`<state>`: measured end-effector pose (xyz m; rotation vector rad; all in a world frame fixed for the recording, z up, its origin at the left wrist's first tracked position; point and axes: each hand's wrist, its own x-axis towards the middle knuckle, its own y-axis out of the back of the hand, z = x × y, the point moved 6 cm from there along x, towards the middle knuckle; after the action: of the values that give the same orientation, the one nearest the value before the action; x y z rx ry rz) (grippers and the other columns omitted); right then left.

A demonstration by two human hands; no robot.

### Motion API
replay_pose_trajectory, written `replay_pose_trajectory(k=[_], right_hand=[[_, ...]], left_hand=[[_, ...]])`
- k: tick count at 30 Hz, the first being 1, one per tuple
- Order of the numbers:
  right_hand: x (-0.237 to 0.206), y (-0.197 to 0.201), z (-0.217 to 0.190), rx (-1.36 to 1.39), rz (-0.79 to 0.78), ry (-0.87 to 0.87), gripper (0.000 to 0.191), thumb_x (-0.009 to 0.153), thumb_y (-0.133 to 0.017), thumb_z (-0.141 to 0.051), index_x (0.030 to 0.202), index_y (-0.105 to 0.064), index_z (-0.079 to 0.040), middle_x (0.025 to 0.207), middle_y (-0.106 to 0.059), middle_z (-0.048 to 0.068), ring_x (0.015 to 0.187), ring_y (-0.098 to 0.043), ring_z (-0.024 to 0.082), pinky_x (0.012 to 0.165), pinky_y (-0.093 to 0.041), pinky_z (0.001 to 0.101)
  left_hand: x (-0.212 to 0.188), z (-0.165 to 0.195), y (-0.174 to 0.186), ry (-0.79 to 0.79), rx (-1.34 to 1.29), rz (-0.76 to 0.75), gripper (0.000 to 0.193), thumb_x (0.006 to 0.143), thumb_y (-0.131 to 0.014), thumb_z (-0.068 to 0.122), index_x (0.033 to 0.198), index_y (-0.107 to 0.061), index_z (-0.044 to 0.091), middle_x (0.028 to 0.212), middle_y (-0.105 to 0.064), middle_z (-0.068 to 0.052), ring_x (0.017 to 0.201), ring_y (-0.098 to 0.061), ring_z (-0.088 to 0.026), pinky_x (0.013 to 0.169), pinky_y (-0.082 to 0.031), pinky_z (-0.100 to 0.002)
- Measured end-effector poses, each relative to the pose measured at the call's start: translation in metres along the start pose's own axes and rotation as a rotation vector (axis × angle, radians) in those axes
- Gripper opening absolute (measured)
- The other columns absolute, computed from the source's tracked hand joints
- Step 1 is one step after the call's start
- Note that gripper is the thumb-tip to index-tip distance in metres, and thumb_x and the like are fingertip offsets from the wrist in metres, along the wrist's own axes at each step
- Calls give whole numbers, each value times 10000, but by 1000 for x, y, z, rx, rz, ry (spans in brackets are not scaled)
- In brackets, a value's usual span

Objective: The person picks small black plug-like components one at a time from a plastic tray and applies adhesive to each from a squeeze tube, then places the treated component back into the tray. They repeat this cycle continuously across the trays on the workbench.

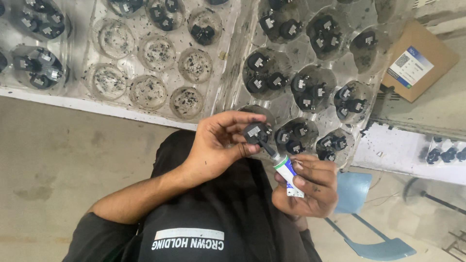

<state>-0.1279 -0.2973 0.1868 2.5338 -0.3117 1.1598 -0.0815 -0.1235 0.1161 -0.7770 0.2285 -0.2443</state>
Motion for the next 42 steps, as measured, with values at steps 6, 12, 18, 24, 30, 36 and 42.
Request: replay_pose_trajectory(k=[6,12,18,24,30,36,42], right_hand=[[4,-3,-4,-63,-71,-104,313,867,-811,5,1033,-555,-65,959,-638,114,879,-645,220,714,-679,389],[-2,4,0,-55,103,-132,335,920,-804,-120,1121,-538,-91,1019,-617,83,913,-637,194,771,-680,374],[-6,9,5,-33,187,-40,315,904,-811,-139,1073,-548,-100,960,-604,68,881,-626,201,713,-665,369],[-3,9,3,-80,66,-73,313,891,-786,-88,1064,-526,-97,967,-604,82,866,-628,201,726,-666,377],[-2,8,4,-60,84,-96,318,884,-803,-57,1047,-532,-92,962,-611,76,885,-614,197,710,-660,377],[-3,8,2,-67,55,-146,358,891,-844,-129,1066,-534,-100,999,-618,70,870,-620,179,749,-667,371],[-2,11,2,-63,65,-173,344,876,-849,-85,1041,-547,-96,989,-623,77,864,-621,185,745,-656,367]], left_hand=[[-3,-14,-4,30,-134,-31,449,975,-668,-135,1407,-594,-34,1351,-682,-155,1231,-660,-156,1024,-567,-281],[-5,-17,-7,36,-216,-76,445,997,-707,-47,1425,-585,-22,1395,-656,-96,1230,-643,-145,1059,-565,-306],[-10,-19,-11,78,-156,-138,443,1003,-731,46,1416,-590,-28,1426,-658,-100,1229,-645,-140,1051,-561,-310],[-9,-22,-13,113,-149,-153,440,998,-731,61,1404,-590,-34,1443,-649,-126,1248,-653,-153,1036,-578,-325],[-8,-26,-9,128,-188,-134,441,997,-730,87,1399,-588,-24,1430,-656,-131,1145,-685,-155,980,-604,-333],[-10,-30,-7,133,-184,-137,422,1017,-722,123,1394,-602,-24,1414,-671,-129,1058,-704,-157,943,-604,-325],[-8,-30,-10,136,-248,-146,393,1022,-718,150,1371,-627,-5,1387,-689,-117,992,-717,-156,920,-606,-322]])
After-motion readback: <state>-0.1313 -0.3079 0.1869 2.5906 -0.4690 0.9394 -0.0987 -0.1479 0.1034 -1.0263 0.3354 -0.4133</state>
